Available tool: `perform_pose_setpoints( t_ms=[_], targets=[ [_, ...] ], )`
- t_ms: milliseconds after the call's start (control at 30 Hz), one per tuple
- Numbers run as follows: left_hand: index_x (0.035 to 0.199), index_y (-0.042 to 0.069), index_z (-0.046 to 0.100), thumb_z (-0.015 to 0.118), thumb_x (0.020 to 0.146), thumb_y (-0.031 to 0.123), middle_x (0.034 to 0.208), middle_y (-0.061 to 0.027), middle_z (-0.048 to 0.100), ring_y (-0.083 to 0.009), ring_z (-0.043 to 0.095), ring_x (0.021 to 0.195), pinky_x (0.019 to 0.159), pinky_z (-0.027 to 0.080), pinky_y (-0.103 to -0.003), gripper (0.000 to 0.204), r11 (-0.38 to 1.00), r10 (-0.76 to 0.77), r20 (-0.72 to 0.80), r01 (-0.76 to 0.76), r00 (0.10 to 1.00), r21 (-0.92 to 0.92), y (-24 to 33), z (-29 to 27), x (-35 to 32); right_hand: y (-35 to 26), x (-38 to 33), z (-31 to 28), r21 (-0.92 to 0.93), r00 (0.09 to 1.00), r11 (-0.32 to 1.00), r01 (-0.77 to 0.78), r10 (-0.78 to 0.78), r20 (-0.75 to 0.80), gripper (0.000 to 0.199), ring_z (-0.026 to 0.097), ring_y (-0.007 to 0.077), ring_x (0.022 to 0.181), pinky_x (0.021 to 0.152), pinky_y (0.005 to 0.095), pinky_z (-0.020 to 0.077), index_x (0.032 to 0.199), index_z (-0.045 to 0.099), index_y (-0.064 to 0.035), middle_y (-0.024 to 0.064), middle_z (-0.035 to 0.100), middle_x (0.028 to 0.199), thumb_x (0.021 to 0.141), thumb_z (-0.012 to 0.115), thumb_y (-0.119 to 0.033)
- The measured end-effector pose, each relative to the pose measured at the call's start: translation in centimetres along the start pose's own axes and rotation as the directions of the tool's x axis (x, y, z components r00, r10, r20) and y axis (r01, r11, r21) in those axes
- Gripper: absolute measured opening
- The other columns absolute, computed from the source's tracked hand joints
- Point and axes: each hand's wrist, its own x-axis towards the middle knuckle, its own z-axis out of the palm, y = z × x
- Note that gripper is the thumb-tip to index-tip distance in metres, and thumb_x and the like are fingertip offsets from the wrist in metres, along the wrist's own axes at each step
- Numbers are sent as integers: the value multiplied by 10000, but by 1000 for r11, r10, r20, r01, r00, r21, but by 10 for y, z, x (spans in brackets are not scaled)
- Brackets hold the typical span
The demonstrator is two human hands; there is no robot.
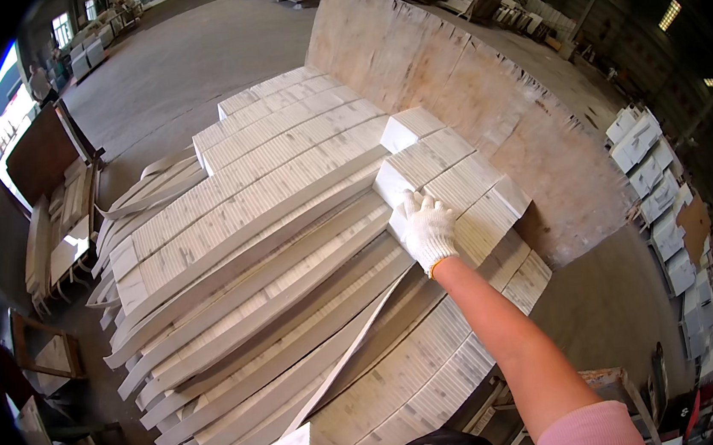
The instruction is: The person repeatedly picks up small white rectangular blocks from a table, rubs their edges together, and stacks them into neat piles. The person also moves stacks of blocks to a nearby rack and returns to continue stacking at the table.
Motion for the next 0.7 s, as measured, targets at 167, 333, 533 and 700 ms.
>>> perform_pose_setpoints(
  t_ms=[167, 333, 533, 700],
  targets=[
    [1369, 6, 526, 841, 693, 194, 1265, -109, 645, -237, 626, 1144, 985, 513, -401, 769, 1000, 5, 6, -5, 1000, -11, -1, 0, -4, -8, -3, -17, 84, 993, 995, -52, 43, 109, 998, 625, 343, 1099, 849, 450, 533, 1546, 237, -198, 180, 579, 1241, 743, 818, -314],
    [1370, 6, 525, 841, 694, 191, 1267, -110, 644, -238, 625, 1146, 985, 513, -402, 769, 995, 81, -22, -82, 996, -64, -5, -4, -23, -6, 7, -7, 256, 973, 960, -113, 55, 223, 1160, 629, 368, 1125, 903, 460, 535, 1568, 168, -166, 215, 575, 1283, 656, 870, -311],
    [1371, 7, 524, 841, 694, 187, 1270, -112, 643, -239, 625, 1149, 986, 514, -403, 769, 964, 201, -16, -200, 980, -173, -30, -8, -45, 8, 21, 15, 361, 991, 932, -41, -8, 133, 1323, 636, 397, 1137, 963, 471, 534, 1585, 122, -121, 255, 571, 1335, 557, 933, -308],
    [1372, 8, 523, 841, 695, 184, 1272, -113, 641, -239, 624, 1151, 986, 515, -404, 769, 933, 256, -60, -263, 965, -246, -72, -24, -82, 33, 37, 49, 493, 986, 855, 160, -119, -113, 1344, 616, 407, 1158, 989, 453, 512, 1596, 134, -110, 260, 575, 1326, 521, 931, -233]
  ],
)
